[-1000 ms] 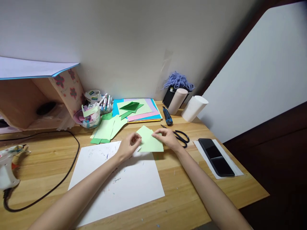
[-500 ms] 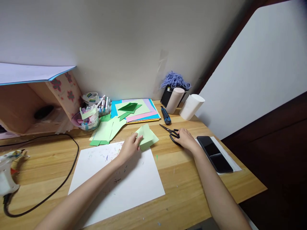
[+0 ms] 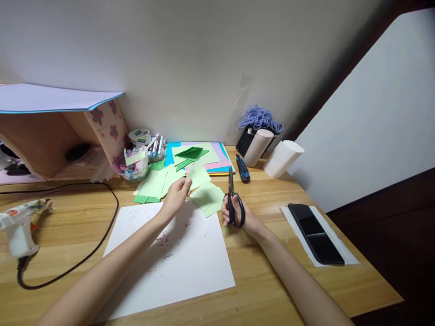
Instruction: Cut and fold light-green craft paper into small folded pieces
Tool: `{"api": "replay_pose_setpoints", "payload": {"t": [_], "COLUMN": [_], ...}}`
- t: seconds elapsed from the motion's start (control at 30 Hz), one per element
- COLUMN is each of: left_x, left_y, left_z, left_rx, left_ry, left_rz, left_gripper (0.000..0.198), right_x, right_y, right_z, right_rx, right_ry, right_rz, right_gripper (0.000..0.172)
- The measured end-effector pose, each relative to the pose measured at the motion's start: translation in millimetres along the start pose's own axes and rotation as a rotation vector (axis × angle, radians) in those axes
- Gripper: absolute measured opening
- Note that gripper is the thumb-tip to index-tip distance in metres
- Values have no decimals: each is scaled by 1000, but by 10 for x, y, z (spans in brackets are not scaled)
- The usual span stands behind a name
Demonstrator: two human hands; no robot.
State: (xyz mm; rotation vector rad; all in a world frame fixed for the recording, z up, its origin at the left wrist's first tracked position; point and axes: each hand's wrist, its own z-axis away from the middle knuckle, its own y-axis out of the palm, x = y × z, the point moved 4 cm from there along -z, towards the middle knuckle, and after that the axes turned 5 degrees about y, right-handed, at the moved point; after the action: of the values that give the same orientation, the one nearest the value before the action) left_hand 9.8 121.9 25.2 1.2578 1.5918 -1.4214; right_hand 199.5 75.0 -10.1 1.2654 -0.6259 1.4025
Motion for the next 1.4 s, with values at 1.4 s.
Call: {"api": "replay_pose_setpoints", "payload": {"t": [1.4], "left_x": [-259], "left_y": [89], "left_z": [111], "left_rx": [146], "left_ry": [24], "left_rz": [-12], "left_gripper": [38], "right_x": [-217], "right_y": [344], "right_z": [191], "right_rx": [-37], "right_ry": [-76], "right_rz": [416], "right_gripper": [44]}}
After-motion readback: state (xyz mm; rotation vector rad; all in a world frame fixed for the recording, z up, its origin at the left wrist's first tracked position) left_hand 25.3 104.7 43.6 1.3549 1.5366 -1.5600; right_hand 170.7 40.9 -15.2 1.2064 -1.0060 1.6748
